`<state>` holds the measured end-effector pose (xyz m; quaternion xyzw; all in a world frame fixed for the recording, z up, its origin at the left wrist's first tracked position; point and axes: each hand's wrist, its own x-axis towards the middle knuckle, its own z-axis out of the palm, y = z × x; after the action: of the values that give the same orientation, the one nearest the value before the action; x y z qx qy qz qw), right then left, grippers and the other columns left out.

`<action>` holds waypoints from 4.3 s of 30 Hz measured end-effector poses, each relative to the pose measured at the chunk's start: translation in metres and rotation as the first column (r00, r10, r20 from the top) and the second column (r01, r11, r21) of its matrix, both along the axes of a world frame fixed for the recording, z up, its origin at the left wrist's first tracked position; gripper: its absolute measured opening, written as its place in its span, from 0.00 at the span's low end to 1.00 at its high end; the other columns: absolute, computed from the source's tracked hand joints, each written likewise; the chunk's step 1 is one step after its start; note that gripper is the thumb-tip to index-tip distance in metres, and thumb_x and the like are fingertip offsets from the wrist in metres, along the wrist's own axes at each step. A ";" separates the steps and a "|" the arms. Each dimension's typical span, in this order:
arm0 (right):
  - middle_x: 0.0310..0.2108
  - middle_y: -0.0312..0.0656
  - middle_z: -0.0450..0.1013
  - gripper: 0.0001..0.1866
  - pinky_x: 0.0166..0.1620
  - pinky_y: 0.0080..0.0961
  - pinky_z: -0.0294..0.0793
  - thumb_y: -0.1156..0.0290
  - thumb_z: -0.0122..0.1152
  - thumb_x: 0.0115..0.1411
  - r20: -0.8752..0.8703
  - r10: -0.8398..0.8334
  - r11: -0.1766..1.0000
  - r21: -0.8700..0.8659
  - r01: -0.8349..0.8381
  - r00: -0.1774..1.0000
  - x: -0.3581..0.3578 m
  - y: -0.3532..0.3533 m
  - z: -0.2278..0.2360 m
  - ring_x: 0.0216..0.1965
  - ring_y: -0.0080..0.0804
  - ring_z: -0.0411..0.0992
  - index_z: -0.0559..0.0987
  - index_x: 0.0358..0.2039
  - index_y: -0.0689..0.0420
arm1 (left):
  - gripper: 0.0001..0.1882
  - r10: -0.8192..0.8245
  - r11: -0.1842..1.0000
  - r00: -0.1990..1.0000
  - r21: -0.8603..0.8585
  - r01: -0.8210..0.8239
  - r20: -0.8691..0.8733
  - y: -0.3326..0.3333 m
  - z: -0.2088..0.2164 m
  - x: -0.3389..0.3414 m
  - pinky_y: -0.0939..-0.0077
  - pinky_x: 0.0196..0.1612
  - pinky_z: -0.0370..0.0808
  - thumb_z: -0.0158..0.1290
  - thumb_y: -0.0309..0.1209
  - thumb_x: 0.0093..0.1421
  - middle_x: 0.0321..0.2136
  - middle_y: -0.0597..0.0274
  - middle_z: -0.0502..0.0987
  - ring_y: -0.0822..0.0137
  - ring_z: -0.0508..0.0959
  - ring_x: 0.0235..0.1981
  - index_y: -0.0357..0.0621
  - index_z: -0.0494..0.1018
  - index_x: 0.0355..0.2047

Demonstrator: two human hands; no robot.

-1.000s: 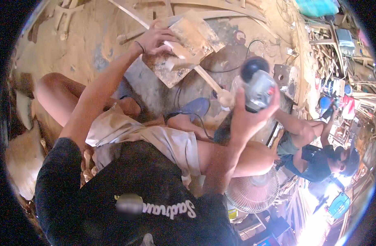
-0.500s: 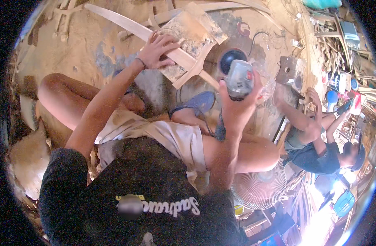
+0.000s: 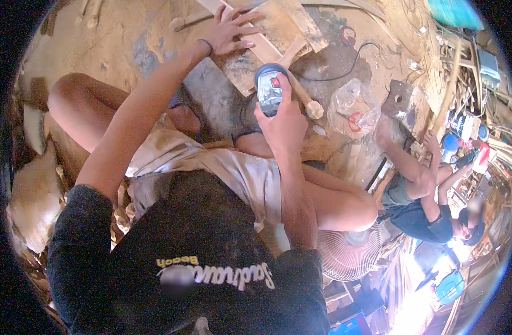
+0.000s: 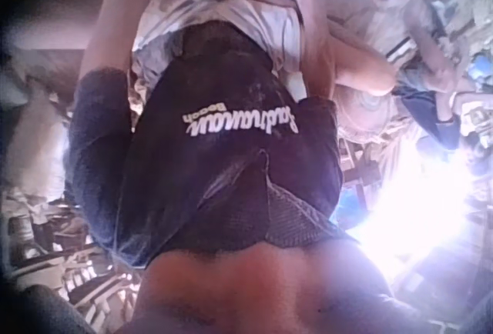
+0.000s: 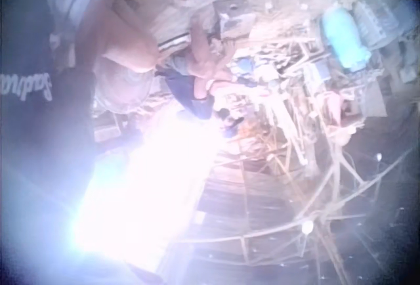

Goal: The person applies glue to a wooden crossguard and attaches it to a wooden blade, then uses a power sander to smooth the surface of the wooden sword while holding it between their legs.

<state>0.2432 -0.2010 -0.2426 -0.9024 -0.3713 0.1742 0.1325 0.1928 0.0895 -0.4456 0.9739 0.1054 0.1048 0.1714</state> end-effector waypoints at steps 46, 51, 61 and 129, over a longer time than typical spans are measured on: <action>0.40 0.61 0.82 0.50 0.43 0.54 0.85 0.53 0.77 0.60 0.030 0.044 0.941 -0.336 -0.032 0.999 -0.029 0.030 -0.011 0.39 0.61 0.85 0.61 0.79 0.40 | 0.32 -0.096 0.969 0.977 -0.205 0.135 0.189 -0.006 -0.007 0.004 0.34 0.80 0.54 0.61 0.53 0.66 0.77 0.57 0.65 0.35 0.55 0.80 0.61 0.77 0.68; 0.40 0.60 0.82 0.50 0.46 0.56 0.84 0.53 0.77 0.60 0.040 0.040 0.939 -0.342 -0.024 0.998 -0.026 0.025 -0.011 0.41 0.61 0.85 0.61 0.79 0.39 | 0.32 -0.098 0.972 0.972 -0.190 0.140 0.212 -0.008 0.004 0.009 0.35 0.80 0.53 0.61 0.52 0.66 0.76 0.55 0.66 0.36 0.56 0.79 0.59 0.78 0.67; 0.61 0.50 0.80 0.47 0.59 0.52 0.79 0.62 0.79 0.56 -0.018 -0.078 0.985 -0.153 0.074 0.997 -0.015 0.021 -0.005 0.58 0.59 0.81 0.67 0.75 0.42 | 0.30 0.014 0.999 0.995 0.032 -0.017 0.096 -0.006 -0.015 0.002 0.20 0.78 0.35 0.53 0.65 0.69 0.77 0.81 0.66 0.62 0.58 0.81 0.79 0.77 0.68; 0.60 0.53 0.81 0.48 0.59 0.52 0.80 0.60 0.80 0.57 0.023 -0.055 0.985 -0.164 0.058 0.998 -0.010 0.030 -0.008 0.56 0.59 0.82 0.67 0.76 0.46 | 0.33 -0.039 0.982 0.975 -0.172 0.078 0.217 -0.008 -0.006 -0.001 0.18 0.77 0.41 0.59 0.60 0.65 0.73 0.64 0.72 0.49 0.62 0.79 0.62 0.78 0.66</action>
<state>0.2335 -0.1705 -0.2510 -0.9219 -0.3311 0.1922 0.0591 0.1918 0.0813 -0.4519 0.9404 0.0666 0.1936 0.2716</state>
